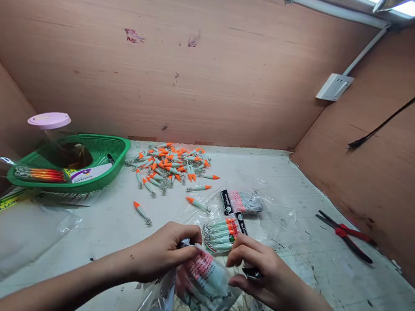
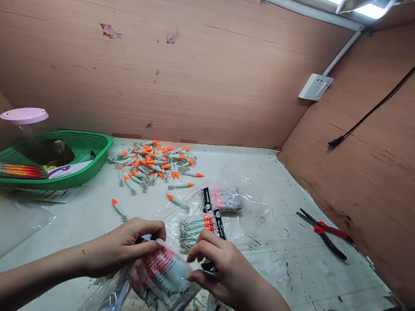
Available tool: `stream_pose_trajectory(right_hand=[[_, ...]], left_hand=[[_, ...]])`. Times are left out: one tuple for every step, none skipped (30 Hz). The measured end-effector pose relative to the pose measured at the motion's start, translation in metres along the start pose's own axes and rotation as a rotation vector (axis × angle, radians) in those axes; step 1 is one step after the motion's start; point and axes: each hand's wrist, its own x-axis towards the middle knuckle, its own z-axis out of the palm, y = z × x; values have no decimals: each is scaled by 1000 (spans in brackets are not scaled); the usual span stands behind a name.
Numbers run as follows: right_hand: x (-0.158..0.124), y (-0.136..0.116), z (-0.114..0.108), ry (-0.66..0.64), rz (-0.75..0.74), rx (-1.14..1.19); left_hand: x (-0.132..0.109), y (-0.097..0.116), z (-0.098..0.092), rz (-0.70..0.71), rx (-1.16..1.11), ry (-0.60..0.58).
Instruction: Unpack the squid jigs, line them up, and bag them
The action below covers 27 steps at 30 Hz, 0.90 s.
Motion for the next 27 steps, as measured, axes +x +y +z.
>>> stream_pose_trajectory(right_hand=[[0,0,-1,1,4,4],[1,0,-1,-8,8,7],[1,0,-2,-21,15,9],[2,-1,-2,-33,29,17],[2,-1,-2,-40,51,29],[3,-2,-2,-38,81,39],[3,-3,-1,-33,111,43],[4,-4,0,-24,133,42],[4,-4,2,-10,139,34],[4,-4,5,12,124,14],[4,-4,8,44,88,-21],[4,-4,11,86,34,-69],[3,-4,14,137,-31,-130],[3,-4,18,191,-96,-200],[3,-4,21,240,-153,-271],[2,-4,23,275,-198,-334],[1,-5,25,294,-228,-380],[-1,-6,26,299,-245,-409],[-3,-8,26,300,-256,-423],[-5,-9,25,309,-266,-424],[-7,-11,23,330,-272,-411],[-10,-12,20,360,-269,-383],[-12,-14,18,391,-256,-343],[-13,-16,15,417,-239,-294],[-14,-17,12,434,-220,-243],[-14,-19,10,432,-201,-192],[-14,-21,8,420,-186,-144]], left_hand=[[0,0,0,4,-8,-11],[0,0,0,13,-13,-20],[0,0,0,23,-14,-26],[-1,-1,1,33,-11,-25],[-1,-1,1,40,-5,-19],[-1,-2,2,46,4,-9],[-2,-2,2,53,16,6],[-2,-2,3,63,28,23],[-3,-2,3,71,36,35],[-3,-1,3,73,35,41],[-3,-1,3,63,20,43],[-2,-1,3,43,-5,46],[-1,-2,3,13,-35,53],[0,-2,3,-24,-67,61],[1,-2,4,-60,-96,74],[2,-3,5,-87,-119,84],[3,-3,5,-106,-136,89],[4,-4,6,-117,-149,86],[5,-5,6,-123,-156,77],[5,-6,5,-123,-155,67],[5,-7,3,-119,-143,69],[5,-8,1,-115,-131,81],[5,-10,-1,-112,-121,100],[4,-12,-4,-108,-114,124],[4,-14,-7,-104,-110,143],[3,-15,-10,-101,-109,153],[3,-16,-12,-100,-109,151]])
